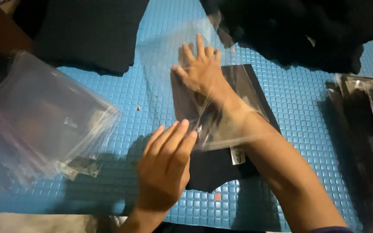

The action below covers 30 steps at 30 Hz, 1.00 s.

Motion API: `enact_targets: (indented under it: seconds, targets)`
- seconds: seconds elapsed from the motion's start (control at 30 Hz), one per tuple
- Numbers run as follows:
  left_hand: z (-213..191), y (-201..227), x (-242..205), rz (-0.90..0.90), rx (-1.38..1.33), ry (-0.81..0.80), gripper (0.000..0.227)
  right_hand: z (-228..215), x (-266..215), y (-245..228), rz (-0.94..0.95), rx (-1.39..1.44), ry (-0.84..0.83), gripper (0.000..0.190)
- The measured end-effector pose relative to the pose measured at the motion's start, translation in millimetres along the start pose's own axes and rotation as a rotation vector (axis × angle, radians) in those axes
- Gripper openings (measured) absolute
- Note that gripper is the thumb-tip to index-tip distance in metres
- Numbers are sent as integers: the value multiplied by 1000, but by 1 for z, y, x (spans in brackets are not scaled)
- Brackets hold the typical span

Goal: The person folds black t-shirts and places each one into a clear plastic bag on a blue textured mat. The person repeats this process for multiple shirts, stacking the packaged shirts to the right.

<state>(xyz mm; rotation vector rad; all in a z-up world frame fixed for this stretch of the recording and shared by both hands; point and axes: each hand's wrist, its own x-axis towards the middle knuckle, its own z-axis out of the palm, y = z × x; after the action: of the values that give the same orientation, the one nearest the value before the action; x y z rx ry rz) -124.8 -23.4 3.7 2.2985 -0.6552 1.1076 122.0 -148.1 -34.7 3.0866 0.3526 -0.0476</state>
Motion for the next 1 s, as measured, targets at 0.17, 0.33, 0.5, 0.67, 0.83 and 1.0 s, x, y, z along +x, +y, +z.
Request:
enact_targets:
  seconds: [0.17, 0.33, 0.5, 0.67, 0.83, 1.0]
  targets:
    - [5, -5, -2, -51, 22, -65, 30, 32, 16, 19, -165, 173, 323, 82]
    - [2, -3, -1, 39, 13, 2, 8, 10, 6, 8, -7, 282, 273, 128]
    - [1, -4, -9, 26, -4, 25, 15, -15, 14, 12, -74, 556, 72, 64]
    - [10, 1, -2, -80, 57, -11, 23, -22, 8, 1, -232, 395, 113, 77]
    - [6, -21, 11, -99, 148, 17, 25, -26, -23, -9, -234, 283, 62, 86]
    - [-5, -45, 61, -5, 213, 48, 22, -37, -65, 9, -483, 231, 139, 113]
